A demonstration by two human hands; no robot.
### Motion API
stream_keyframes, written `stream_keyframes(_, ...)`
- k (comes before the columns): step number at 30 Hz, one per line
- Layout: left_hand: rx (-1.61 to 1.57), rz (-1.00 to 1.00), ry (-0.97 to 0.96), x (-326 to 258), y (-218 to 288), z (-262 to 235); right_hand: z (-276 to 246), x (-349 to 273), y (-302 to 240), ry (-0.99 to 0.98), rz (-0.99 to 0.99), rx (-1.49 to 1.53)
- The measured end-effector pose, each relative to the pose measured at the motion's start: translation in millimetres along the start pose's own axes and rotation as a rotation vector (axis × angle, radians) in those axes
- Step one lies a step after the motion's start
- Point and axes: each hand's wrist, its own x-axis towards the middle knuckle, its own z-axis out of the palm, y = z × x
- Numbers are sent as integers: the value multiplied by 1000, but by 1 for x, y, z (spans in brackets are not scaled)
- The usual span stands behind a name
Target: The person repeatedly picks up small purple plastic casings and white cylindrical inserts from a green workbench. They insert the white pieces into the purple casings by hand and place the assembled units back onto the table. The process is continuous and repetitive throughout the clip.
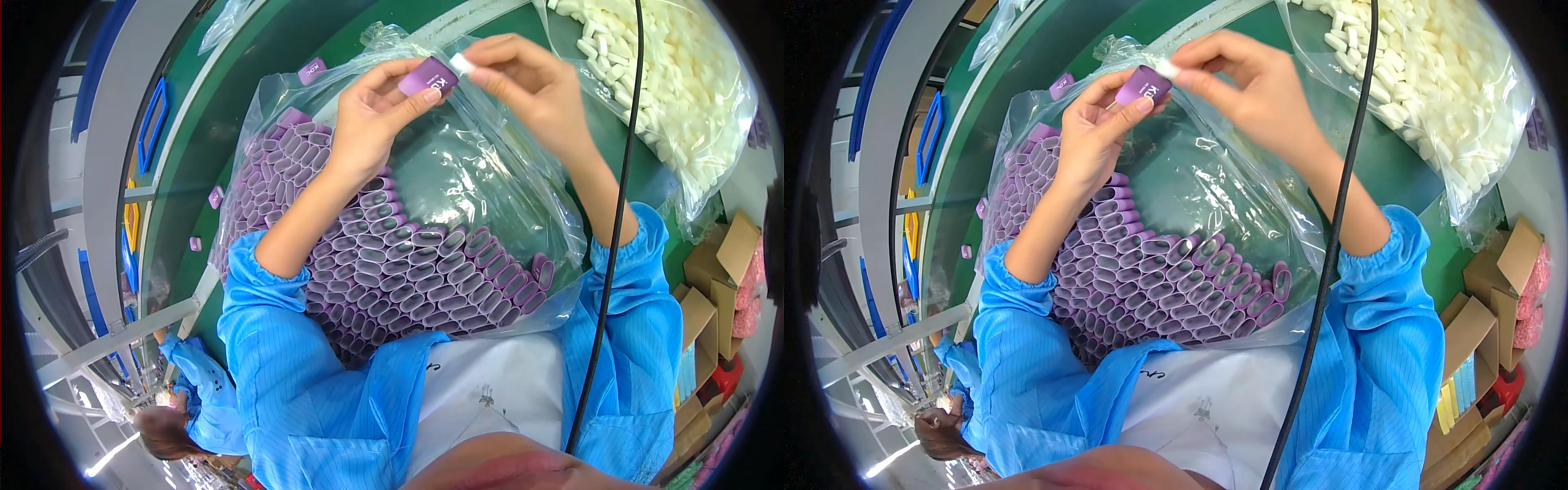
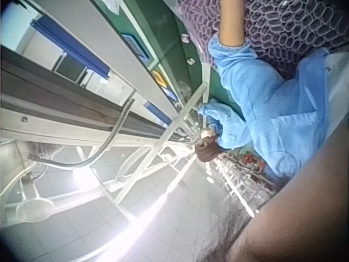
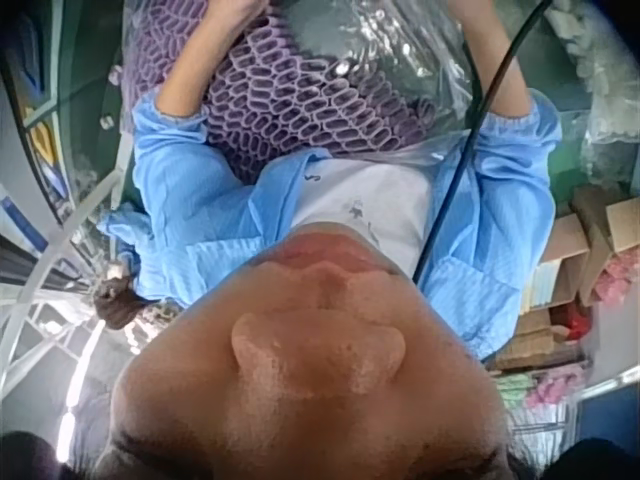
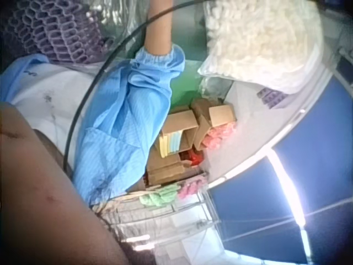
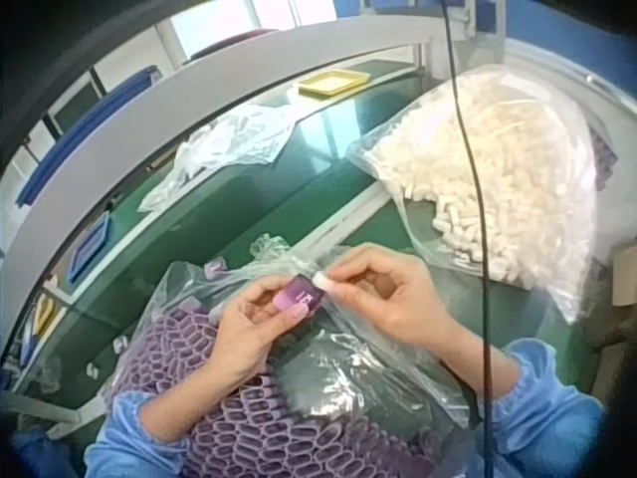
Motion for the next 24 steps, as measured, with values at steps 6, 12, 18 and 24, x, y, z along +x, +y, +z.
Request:
stream_keyframes(6,170,130,-6,-9,-2,2,16,-7,-4,10,5,-71)
stream_keyframes(12,245,133,-44,-12,2,7,9,-6,-6,-56,29,-15)
stream_keyframes(18,-45,-12,-17,-13,1,8,8,-7,-3,-63,-82,43)
stream_keyframes(24,-144,1,9,-14,0,11,18,-16,-5,7,118,192)
